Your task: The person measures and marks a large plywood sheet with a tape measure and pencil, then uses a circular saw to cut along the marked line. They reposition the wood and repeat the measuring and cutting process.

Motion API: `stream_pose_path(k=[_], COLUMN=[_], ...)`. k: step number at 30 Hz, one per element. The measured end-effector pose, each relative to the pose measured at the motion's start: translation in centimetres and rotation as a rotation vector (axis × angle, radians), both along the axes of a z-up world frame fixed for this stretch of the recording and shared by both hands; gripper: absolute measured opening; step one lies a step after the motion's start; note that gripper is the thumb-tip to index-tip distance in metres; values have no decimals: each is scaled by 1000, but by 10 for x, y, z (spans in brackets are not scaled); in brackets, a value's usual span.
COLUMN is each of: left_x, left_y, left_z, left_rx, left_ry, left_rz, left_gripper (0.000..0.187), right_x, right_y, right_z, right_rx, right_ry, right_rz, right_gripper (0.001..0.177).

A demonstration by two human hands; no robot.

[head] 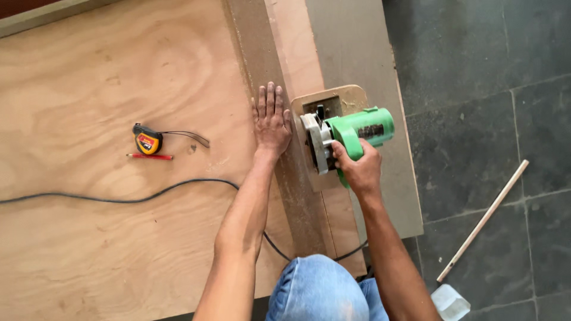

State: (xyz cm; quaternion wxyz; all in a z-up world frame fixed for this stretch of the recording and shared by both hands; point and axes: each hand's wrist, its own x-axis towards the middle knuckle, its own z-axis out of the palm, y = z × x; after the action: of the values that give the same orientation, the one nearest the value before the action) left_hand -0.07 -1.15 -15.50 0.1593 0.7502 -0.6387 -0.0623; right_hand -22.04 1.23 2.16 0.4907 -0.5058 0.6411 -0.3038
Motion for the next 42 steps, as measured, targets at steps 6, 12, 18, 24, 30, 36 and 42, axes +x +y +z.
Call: stream_pose_path(k=[6, 12, 18, 24, 30, 36, 42], left_x=[9, 6, 7, 19, 31, 24, 24], left_y=[-12, -5, -14, -35, -46, -46, -52], left_z=[8, 14, 16, 8, 5, 7, 5], left_rx=[81, 58, -13, -53, -76, -18, -48], left_ry=[9, 15, 39, 56, 28, 42, 25], left_rz=[1, 10, 13, 13, 25, 36, 41], left_gripper=[64, 63, 62, 61, 61, 63, 63], right_x=[-10, -32, -28, -14, 0, 11, 19], right_y=[2, 46, 55, 35, 19, -5, -29], right_z=[-11, -6, 0, -4, -6, -5, -10], right_rx=[-5, 9, -73, -112, -137, -189, -233], right_ry=[50, 121, 142, 177, 184, 196, 208], right_rz=[128, 132, 70, 50, 52, 24, 43], right_gripper=[18, 18, 19, 22, 24, 25, 25])
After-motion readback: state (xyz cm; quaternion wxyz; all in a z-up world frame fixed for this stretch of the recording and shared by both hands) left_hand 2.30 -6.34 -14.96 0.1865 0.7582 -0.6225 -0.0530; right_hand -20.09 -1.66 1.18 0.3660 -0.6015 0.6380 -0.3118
